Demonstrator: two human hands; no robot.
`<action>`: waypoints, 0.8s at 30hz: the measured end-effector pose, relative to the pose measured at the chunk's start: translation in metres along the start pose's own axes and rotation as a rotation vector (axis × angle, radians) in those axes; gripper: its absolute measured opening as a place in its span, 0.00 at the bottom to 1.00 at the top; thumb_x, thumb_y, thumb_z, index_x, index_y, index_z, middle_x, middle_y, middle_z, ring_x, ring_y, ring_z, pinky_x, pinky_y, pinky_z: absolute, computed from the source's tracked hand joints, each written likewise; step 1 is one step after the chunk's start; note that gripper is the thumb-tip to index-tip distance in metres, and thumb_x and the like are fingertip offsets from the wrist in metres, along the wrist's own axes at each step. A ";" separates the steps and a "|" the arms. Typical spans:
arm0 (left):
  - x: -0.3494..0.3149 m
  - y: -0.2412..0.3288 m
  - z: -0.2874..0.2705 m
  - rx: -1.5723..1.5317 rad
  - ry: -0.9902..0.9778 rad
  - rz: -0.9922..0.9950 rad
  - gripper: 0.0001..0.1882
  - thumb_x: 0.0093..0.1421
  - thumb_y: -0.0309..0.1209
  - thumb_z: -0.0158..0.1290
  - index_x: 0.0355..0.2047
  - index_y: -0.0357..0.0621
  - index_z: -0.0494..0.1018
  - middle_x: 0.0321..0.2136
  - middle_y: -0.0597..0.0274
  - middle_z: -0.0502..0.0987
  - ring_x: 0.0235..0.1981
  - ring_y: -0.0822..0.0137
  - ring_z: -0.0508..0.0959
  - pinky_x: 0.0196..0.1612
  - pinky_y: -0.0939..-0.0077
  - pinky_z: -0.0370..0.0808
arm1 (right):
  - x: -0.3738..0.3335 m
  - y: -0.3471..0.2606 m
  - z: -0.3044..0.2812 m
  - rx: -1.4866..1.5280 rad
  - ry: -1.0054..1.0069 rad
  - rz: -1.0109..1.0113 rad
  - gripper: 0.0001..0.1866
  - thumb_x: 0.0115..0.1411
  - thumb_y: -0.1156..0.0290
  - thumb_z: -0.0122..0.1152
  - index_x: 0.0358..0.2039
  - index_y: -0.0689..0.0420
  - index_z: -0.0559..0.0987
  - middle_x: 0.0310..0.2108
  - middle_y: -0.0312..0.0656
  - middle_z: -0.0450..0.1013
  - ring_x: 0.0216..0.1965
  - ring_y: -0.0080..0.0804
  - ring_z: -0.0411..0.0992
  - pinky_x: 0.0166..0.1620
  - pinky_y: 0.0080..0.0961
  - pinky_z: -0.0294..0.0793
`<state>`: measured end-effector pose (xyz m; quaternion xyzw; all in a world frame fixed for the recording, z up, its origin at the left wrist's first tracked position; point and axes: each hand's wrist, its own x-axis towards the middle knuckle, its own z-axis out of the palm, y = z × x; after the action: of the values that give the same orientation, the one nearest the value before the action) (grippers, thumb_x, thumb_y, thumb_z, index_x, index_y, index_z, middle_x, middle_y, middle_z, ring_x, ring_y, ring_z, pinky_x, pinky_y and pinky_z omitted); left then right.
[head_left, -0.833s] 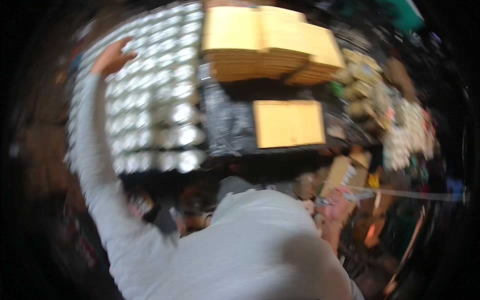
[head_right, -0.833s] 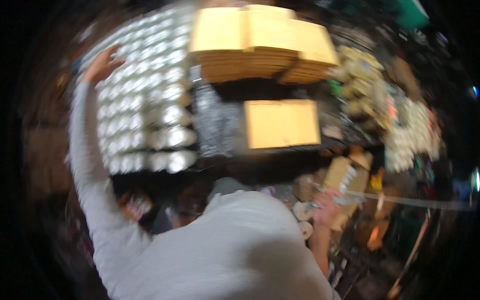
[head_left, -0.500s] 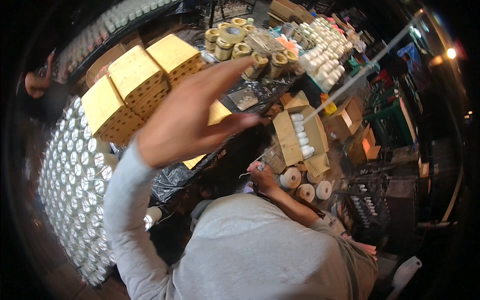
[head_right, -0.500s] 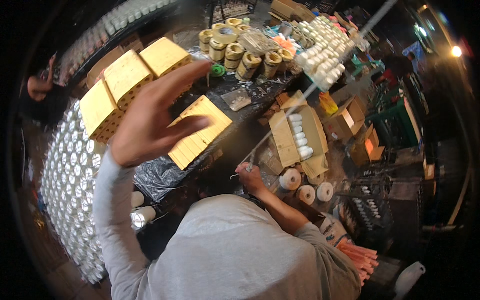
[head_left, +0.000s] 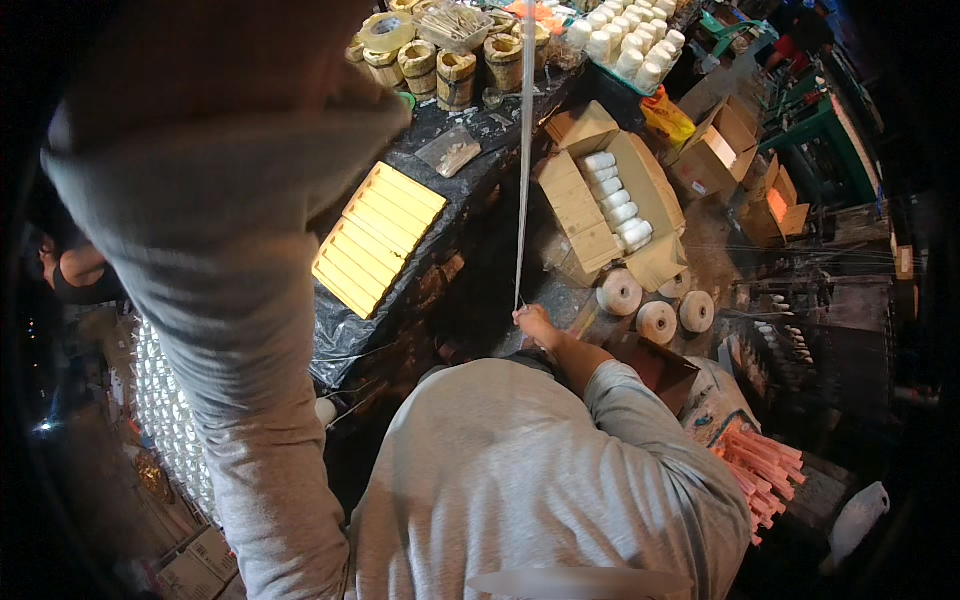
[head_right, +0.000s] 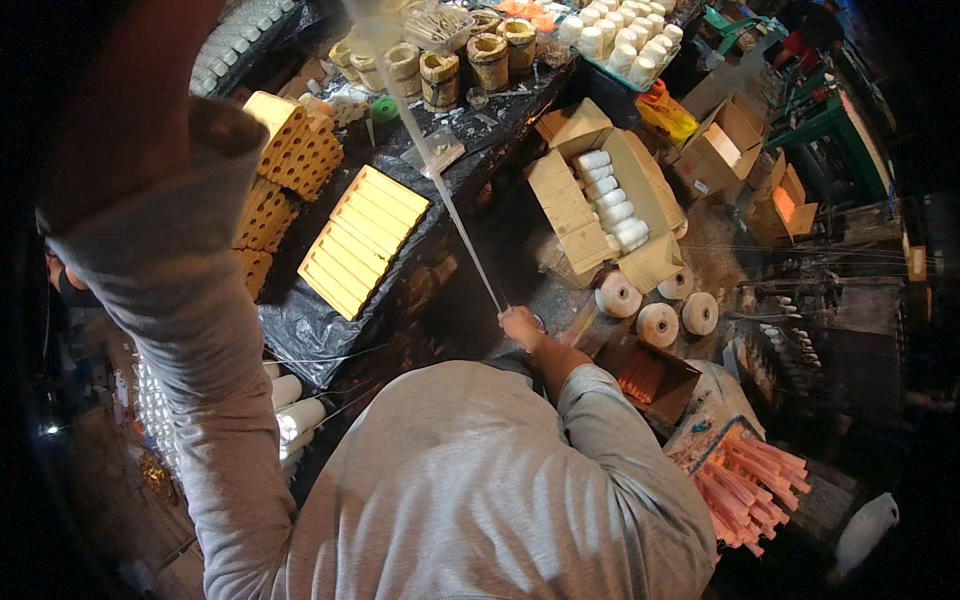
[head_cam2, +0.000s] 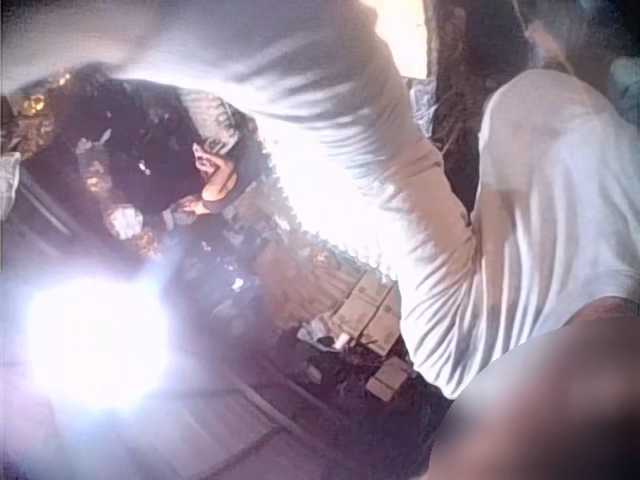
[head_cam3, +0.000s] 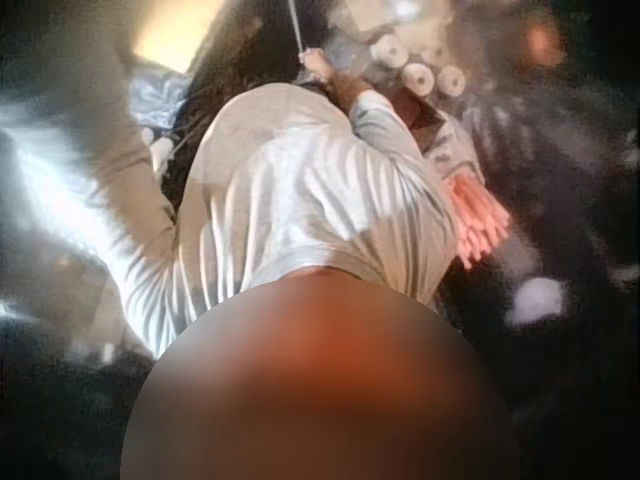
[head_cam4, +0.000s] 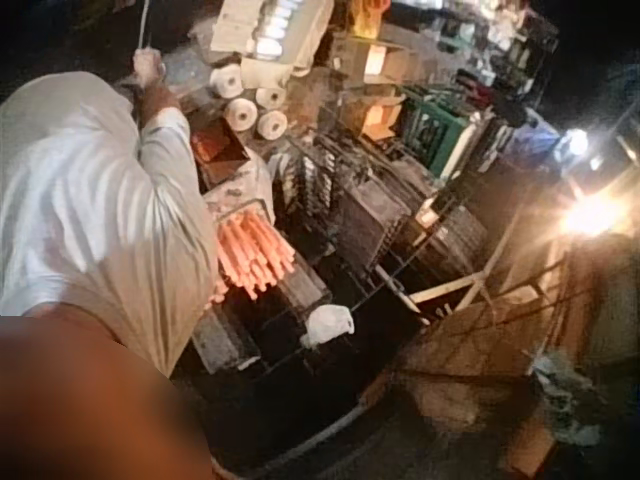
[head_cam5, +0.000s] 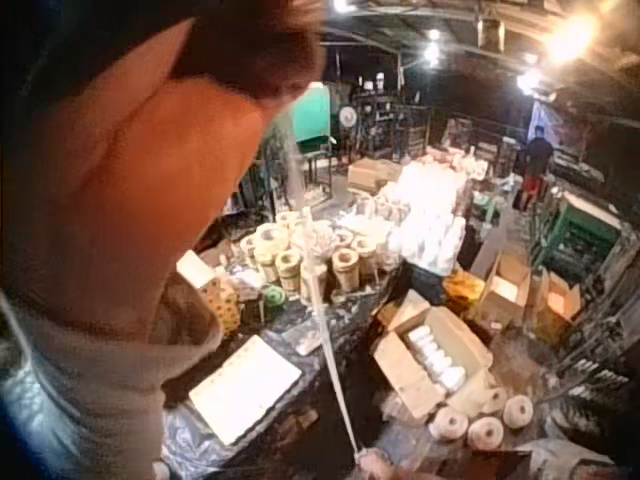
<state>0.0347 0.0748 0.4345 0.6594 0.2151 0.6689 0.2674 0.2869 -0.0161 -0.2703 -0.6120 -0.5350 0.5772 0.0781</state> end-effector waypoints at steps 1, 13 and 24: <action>-0.004 -0.002 0.001 -0.003 0.015 0.005 0.26 0.67 0.37 0.56 0.57 0.29 0.67 0.47 0.46 0.76 0.44 0.61 0.74 0.48 0.69 0.74 | 0.000 0.003 -0.006 -0.104 -0.021 -0.036 0.16 0.62 0.59 0.61 0.33 0.61 0.83 0.30 0.46 0.80 0.32 0.41 0.79 0.36 0.39 0.78; -0.099 -0.066 0.066 0.071 0.189 -0.189 0.12 0.69 0.26 0.53 0.48 0.30 0.76 0.39 0.56 0.80 0.34 0.75 0.74 0.40 0.81 0.72 | -0.076 -0.019 -0.138 -0.355 0.038 0.176 0.41 0.47 0.50 0.75 0.54 0.69 0.78 0.51 0.61 0.77 0.53 0.52 0.77 0.55 0.37 0.75; -0.274 -0.151 0.061 -0.214 0.365 -0.800 0.07 0.69 0.26 0.55 0.41 0.34 0.79 0.26 0.72 0.74 0.27 0.83 0.66 0.30 0.84 0.63 | -0.089 0.012 -0.165 -0.235 0.090 0.275 0.25 0.58 0.55 0.68 0.46 0.65 0.82 0.36 0.49 0.82 0.35 0.36 0.80 0.38 0.32 0.77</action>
<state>0.1034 0.0102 0.1300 0.3642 0.4264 0.6368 0.5292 0.4453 -0.0019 -0.1707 -0.7093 -0.5061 0.4880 -0.0500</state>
